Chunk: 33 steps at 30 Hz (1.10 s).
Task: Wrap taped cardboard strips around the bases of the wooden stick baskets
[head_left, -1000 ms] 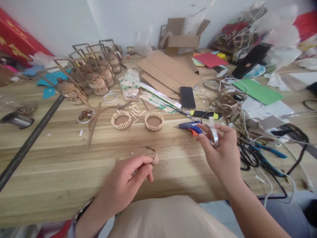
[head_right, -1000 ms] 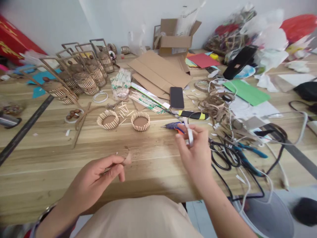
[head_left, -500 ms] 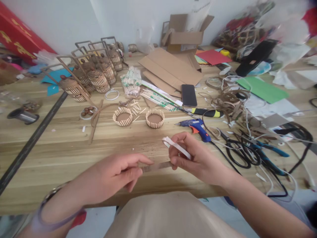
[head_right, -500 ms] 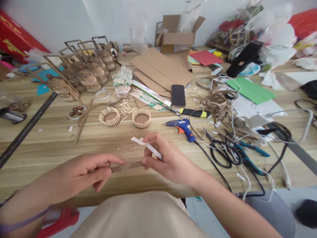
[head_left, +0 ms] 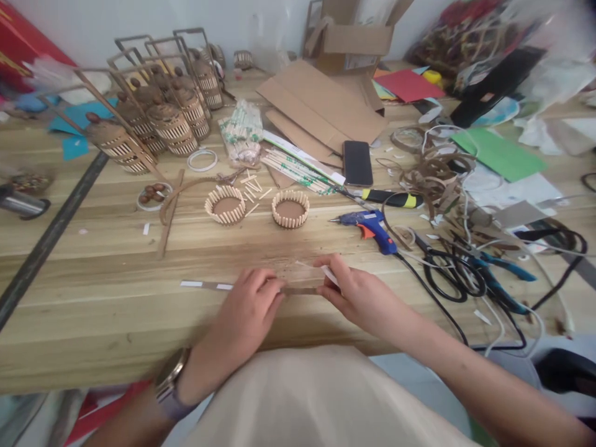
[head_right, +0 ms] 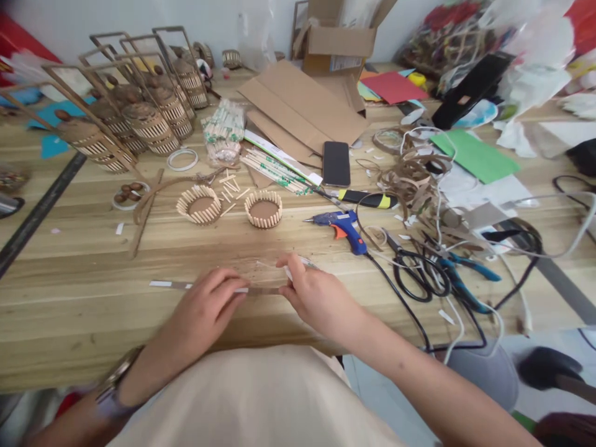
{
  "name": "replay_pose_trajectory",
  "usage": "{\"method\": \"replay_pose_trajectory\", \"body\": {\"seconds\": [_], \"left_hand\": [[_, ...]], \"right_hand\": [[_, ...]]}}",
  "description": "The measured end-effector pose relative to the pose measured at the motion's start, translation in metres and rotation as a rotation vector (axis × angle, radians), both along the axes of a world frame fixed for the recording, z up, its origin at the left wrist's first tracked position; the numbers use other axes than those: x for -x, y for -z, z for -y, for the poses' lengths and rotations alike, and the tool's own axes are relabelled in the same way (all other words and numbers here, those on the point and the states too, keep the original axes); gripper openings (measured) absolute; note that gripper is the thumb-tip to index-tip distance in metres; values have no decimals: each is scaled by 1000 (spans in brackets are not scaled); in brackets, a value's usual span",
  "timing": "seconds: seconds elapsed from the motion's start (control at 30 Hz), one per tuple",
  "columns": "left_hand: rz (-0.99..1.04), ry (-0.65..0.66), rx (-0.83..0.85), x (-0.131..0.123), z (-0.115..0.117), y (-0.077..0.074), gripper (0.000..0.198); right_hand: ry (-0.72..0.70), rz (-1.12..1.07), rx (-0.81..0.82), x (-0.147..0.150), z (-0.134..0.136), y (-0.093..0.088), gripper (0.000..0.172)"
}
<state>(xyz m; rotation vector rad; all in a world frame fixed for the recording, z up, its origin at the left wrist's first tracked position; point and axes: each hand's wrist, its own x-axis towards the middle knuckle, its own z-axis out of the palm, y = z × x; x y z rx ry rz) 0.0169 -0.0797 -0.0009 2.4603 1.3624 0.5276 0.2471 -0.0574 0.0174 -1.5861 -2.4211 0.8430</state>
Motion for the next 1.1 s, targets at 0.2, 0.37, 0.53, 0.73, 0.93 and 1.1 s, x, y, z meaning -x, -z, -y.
{"method": "replay_pose_trajectory", "body": {"seconds": [0.2, 0.37, 0.53, 0.73, 0.93, 1.1], "left_hand": [[102, 116, 51, -11, 1, 38, 23], [28, 144, 10, -9, 4, 49, 28], [-61, 218, -36, -7, 9, 52, 30], [-145, 294, -92, -3, 13, 49, 34], [-188, 307, -107, -1, 14, 47, 33], [-205, 311, -99, -2, 13, 47, 33]], "right_hand": [[-18, 109, -30, -5, -4, 7, 30], [38, 44, -305, -49, -20, -13, 24], [-27, -32, -41, -78, -27, -46, 24], [-166, -72, 734, -48, -33, -50, 21], [-91, -164, 1072, -21, -51, -14, 25], [-93, -199, 1114, -10, -60, 1, 23]]}}
